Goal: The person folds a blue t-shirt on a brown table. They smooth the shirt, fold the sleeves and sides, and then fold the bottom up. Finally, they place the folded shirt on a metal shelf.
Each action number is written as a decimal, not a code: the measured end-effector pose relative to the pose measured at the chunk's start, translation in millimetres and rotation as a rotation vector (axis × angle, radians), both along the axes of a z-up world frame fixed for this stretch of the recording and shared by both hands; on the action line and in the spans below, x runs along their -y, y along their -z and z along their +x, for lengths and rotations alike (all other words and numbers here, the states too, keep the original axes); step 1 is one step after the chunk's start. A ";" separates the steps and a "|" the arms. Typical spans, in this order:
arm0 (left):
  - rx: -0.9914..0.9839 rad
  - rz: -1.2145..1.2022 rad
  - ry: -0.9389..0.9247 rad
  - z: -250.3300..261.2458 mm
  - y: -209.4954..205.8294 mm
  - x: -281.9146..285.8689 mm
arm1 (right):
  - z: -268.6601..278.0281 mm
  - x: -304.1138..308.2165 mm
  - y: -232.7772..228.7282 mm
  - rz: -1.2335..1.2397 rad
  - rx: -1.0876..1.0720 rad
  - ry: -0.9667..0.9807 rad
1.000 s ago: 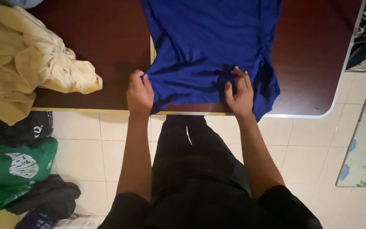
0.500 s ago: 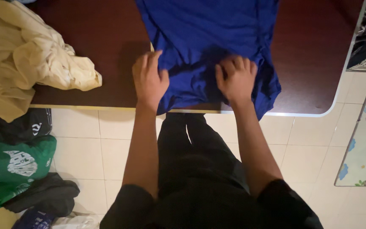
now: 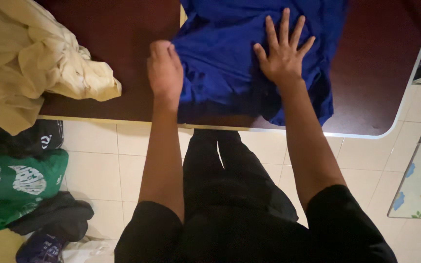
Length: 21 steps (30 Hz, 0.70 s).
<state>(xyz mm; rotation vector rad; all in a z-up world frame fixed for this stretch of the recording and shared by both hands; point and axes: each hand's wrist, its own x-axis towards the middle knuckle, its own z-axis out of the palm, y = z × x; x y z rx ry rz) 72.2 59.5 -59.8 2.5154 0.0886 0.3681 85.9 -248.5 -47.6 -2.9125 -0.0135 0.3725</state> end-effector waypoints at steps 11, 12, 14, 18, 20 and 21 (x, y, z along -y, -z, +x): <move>0.186 0.188 0.135 57.0 11.2 26.6 | 33.2 -7.7 0.5 0.166 0.281 -0.194; 0.204 0.178 0.201 66.6 16.2 29.5 | 41.0 -12.2 -0.3 0.179 0.246 -0.221; 0.080 0.216 0.204 81.5 24.6 34.4 | 53.9 -19.9 -3.5 0.146 0.167 -0.254; -0.091 0.084 0.164 95.0 27.1 32.5 | 67.2 -23.4 -6.2 0.042 0.055 -0.191; -0.010 -0.013 0.126 96.1 21.1 21.9 | 68.4 -19.9 -4.1 0.043 0.073 -0.131; 0.028 -0.062 0.108 95.5 17.7 18.7 | 67.8 -17.5 -3.1 0.052 0.101 -0.108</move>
